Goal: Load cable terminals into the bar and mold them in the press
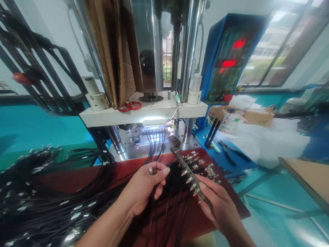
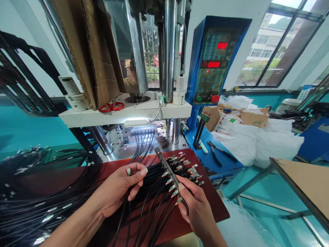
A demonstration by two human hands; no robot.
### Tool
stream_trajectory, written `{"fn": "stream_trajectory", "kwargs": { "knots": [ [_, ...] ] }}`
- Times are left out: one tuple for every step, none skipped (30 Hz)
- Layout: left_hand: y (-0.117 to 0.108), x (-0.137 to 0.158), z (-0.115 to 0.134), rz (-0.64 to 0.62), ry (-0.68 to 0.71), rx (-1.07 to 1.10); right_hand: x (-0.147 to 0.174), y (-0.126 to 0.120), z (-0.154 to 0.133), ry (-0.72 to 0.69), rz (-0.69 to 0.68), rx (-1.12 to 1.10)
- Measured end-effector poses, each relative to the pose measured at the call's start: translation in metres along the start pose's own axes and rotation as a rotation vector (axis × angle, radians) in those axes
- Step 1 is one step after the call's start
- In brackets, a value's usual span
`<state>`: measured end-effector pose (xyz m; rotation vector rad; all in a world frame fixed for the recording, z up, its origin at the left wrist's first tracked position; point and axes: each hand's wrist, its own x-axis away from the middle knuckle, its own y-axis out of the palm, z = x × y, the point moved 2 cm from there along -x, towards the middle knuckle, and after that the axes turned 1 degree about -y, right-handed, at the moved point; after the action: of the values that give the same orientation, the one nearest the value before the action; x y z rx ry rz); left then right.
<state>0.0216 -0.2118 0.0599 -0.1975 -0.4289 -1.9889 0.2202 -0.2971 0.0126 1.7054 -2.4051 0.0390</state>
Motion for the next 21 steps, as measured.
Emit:
{"fn": "stream_trajectory", "kwargs": {
  "knots": [
    [-0.003, 0.002, 0.002, -0.008, -0.026, -0.027, 0.0, 0.001, -0.001, 0.011, 0.004, -0.012],
    [-0.006, 0.005, 0.003, -0.021, -0.065, -0.048, 0.001, 0.001, -0.002, 0.027, 0.003, -0.023],
    [-0.01, 0.007, 0.004, -0.037, -0.109, -0.063, 0.001, 0.002, -0.003, 0.047, -0.004, -0.032],
    [-0.014, 0.01, 0.006, -0.05, -0.152, -0.072, 0.001, 0.003, -0.004, 0.067, -0.014, -0.04],
    [-0.018, 0.013, 0.007, -0.065, -0.189, -0.077, 0.001, 0.004, -0.004, 0.085, -0.023, -0.046],
    [-0.021, 0.016, 0.007, -0.081, -0.218, -0.077, 0.001, 0.004, -0.004, 0.097, -0.028, -0.049],
    [-0.024, 0.018, 0.008, -0.097, -0.239, -0.076, 0.0, 0.004, -0.003, 0.103, -0.03, -0.051],
    [-0.026, 0.02, 0.008, -0.115, -0.255, -0.075, 0.0, 0.003, -0.003, 0.106, -0.029, -0.052],
    [-0.027, 0.021, 0.007, -0.131, -0.269, -0.075, 0.0, 0.003, -0.002, 0.105, -0.028, -0.048],
    [-0.027, 0.021, 0.007, -0.142, -0.28, -0.074, -0.001, 0.002, 0.0, 0.101, -0.028, -0.04],
    [-0.027, 0.021, 0.006, -0.145, -0.286, -0.073, -0.001, 0.001, 0.001, 0.095, -0.032, -0.028],
    [-0.027, 0.021, 0.005, -0.143, -0.285, -0.072, -0.002, 0.0, 0.002, 0.086, -0.04, -0.013],
    [-0.026, 0.02, 0.004, -0.142, -0.279, -0.069, -0.002, -0.001, 0.003, 0.077, -0.049, 0.002],
    [-0.025, 0.019, 0.004, -0.144, -0.276, -0.066, -0.002, -0.002, 0.004, 0.066, -0.056, 0.016],
    [-0.024, 0.018, 0.003, -0.147, -0.271, -0.065, -0.002, -0.003, 0.005, 0.054, -0.059, 0.026],
    [-0.023, 0.017, 0.003, -0.152, -0.266, -0.066, -0.002, -0.003, 0.005, 0.044, -0.057, 0.031],
    [-0.023, 0.017, 0.002, -0.157, -0.261, -0.067, -0.002, -0.003, 0.006, 0.033, -0.051, 0.034],
    [-0.022, 0.016, 0.002, -0.16, -0.256, -0.069, -0.002, -0.003, 0.006, 0.023, -0.042, 0.037],
    [-0.022, 0.016, 0.002, -0.16, -0.252, -0.07, -0.002, -0.003, 0.006, 0.013, -0.03, 0.04],
    [-0.022, 0.015, 0.002, -0.161, -0.248, -0.071, -0.002, -0.003, 0.005, 0.004, -0.016, 0.043],
    [-0.022, 0.015, 0.002, -0.163, -0.246, -0.071, -0.002, -0.003, 0.005, -0.003, -0.002, 0.047]
  ]
}}
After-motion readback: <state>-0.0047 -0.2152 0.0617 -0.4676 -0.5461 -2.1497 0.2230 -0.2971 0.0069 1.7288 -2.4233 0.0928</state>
